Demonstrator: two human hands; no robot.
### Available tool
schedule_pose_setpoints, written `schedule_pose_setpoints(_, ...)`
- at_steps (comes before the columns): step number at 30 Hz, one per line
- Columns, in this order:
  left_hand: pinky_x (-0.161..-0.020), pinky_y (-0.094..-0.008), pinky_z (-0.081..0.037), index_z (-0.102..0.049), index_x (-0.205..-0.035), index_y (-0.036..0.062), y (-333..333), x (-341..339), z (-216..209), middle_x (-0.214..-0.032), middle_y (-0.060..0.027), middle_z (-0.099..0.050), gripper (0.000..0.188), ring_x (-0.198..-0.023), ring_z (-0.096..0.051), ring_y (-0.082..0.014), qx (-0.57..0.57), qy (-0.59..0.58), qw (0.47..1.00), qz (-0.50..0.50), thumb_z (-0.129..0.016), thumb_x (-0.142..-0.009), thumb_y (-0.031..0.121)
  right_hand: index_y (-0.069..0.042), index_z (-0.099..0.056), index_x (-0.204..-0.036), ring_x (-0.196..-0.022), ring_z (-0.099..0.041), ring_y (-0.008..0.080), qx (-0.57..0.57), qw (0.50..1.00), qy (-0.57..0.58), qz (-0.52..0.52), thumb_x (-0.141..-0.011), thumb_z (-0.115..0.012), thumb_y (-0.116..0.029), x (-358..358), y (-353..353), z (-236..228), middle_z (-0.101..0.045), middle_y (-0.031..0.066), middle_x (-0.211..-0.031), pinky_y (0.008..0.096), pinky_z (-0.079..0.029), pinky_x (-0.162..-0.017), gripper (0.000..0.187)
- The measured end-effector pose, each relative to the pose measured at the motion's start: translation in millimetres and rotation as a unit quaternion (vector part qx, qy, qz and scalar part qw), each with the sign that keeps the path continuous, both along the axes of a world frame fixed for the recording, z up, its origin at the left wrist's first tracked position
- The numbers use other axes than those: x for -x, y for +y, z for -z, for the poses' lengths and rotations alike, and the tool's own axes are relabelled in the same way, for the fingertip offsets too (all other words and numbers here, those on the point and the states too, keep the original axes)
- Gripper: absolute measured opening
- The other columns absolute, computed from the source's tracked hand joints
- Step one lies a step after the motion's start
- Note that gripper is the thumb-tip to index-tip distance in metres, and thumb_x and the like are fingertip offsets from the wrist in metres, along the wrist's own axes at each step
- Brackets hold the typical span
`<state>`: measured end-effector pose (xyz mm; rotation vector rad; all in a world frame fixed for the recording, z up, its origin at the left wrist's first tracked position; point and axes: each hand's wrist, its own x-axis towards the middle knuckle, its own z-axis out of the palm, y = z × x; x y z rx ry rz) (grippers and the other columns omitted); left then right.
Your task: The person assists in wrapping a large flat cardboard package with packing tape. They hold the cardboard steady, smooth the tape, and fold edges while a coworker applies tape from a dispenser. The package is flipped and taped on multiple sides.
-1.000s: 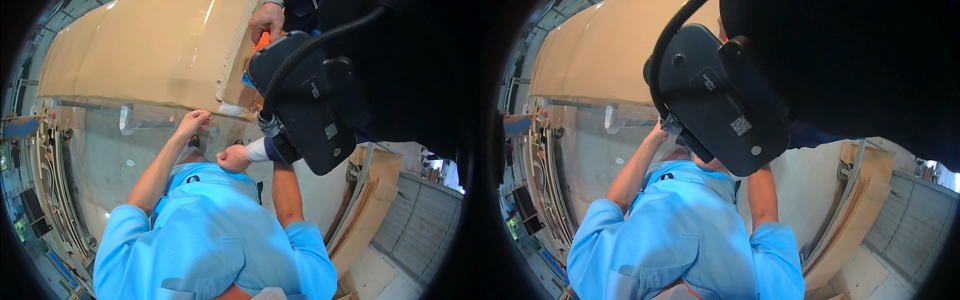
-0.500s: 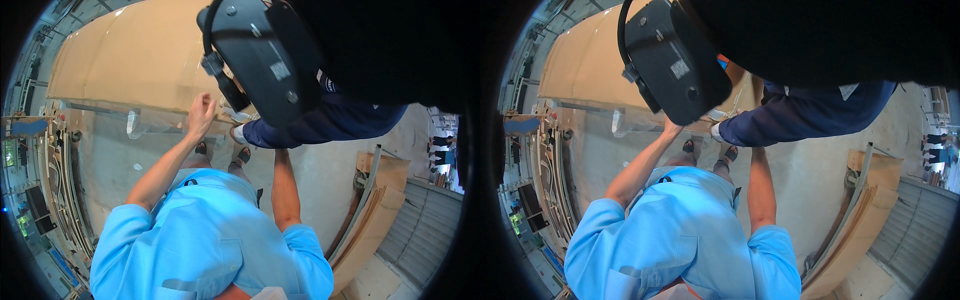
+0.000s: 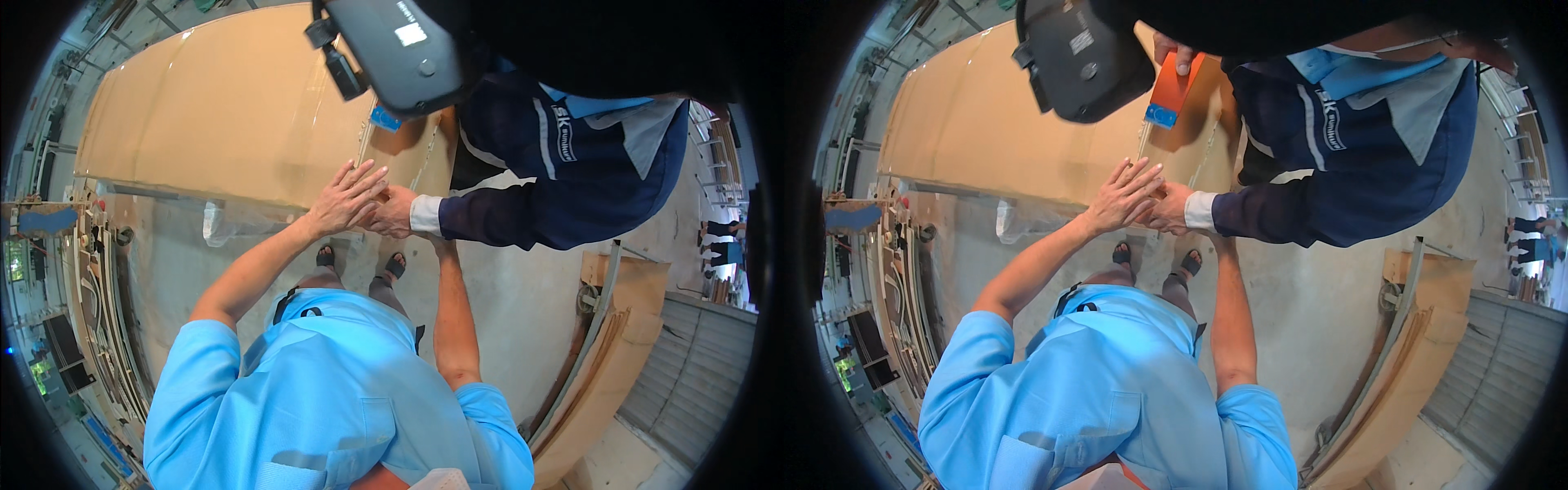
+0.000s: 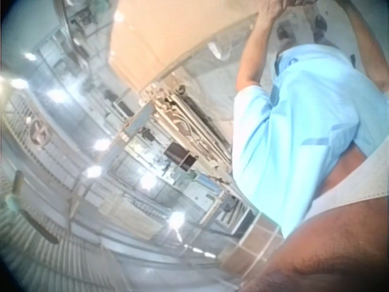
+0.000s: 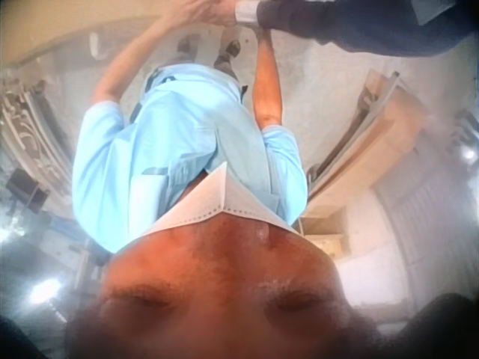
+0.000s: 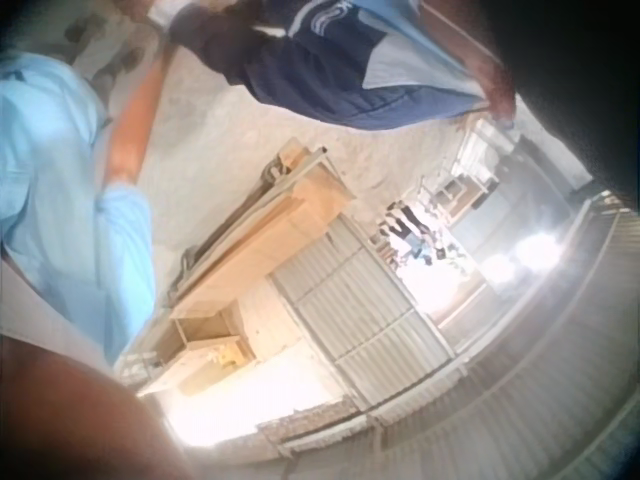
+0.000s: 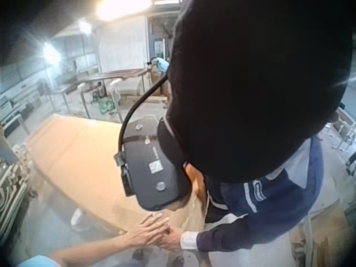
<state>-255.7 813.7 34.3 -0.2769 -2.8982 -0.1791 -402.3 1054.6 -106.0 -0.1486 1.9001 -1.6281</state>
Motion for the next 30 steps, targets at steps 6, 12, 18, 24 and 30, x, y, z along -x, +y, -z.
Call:
schedule_pose_setpoints(6,-0.124,-0.0512,-0.014,-0.040,-0.152,0.0088,-12,13,8,-0.162,-0.0082,-0.033,0.057,-0.151,-0.025,-0.0250,-0.005,-0.055,0.998,-0.020,-0.048,-0.101,0.032,0.000,-0.046,-0.135,-0.111,-0.063,0.0291,0.042,0.997,-0.064,0.017,-0.089,-0.075,-0.037,-5,4,-1,-0.065,0.0191,-0.120,0.0390,-0.048,-0.095,0.066)
schedule_pose_setpoints(12,-0.123,-0.0514,-0.014,-0.037,-0.153,0.0075,-11,9,15,-0.162,-0.0090,-0.031,0.059,-0.152,-0.025,-0.0243,-0.004,-0.082,0.996,-0.039,-0.048,-0.099,0.028,0.000,-0.046,-0.136,-0.111,-0.064,0.0306,0.057,0.994,-0.097,0.016,-0.090,-0.074,-0.037,-11,4,-14,-0.067,0.0198,-0.118,0.0395,-0.049,-0.095,0.065)
schedule_pose_setpoints(18,-0.123,-0.0508,-0.015,-0.036,-0.154,0.0067,-11,11,9,-0.163,-0.0091,-0.030,0.059,-0.151,-0.026,-0.0248,0.004,-0.097,0.995,-0.034,-0.048,-0.099,0.028,0.001,-0.049,-0.133,-0.113,-0.064,0.0350,-0.078,0.991,0.097,0.045,-0.092,-0.068,-0.044,-15,0,-43,-0.066,0.0239,-0.120,0.0423,-0.049,-0.096,0.064)
schedule_pose_setpoints(24,-0.123,-0.0506,-0.014,-0.035,-0.154,0.0058,-9,9,10,-0.163,-0.0101,-0.030,0.060,-0.151,-0.025,-0.0259,0.016,-0.091,0.995,-0.042,-0.046,-0.100,0.029,0.004,-0.050,-0.130,-0.113,-0.064,0.0387,-0.100,0.990,0.096,0.038,-0.090,-0.069,-0.051,-15,-7,-59,-0.066,0.0269,-0.119,0.0447,-0.048,-0.096,0.071)
schedule_pose_setpoints(30,-0.123,-0.0517,-0.015,-0.038,-0.153,0.0077,-10,9,17,-0.162,-0.0094,-0.032,0.060,-0.151,-0.027,-0.0249,0.021,-0.082,0.995,-0.046,-0.047,-0.099,0.030,0.004,-0.050,-0.126,-0.114,-0.063,0.0397,-0.098,0.991,0.079,0.031,-0.090,-0.069,-0.049,-17,-6,-69,-0.065,0.0282,-0.119,0.0454,-0.048,-0.096,0.068)
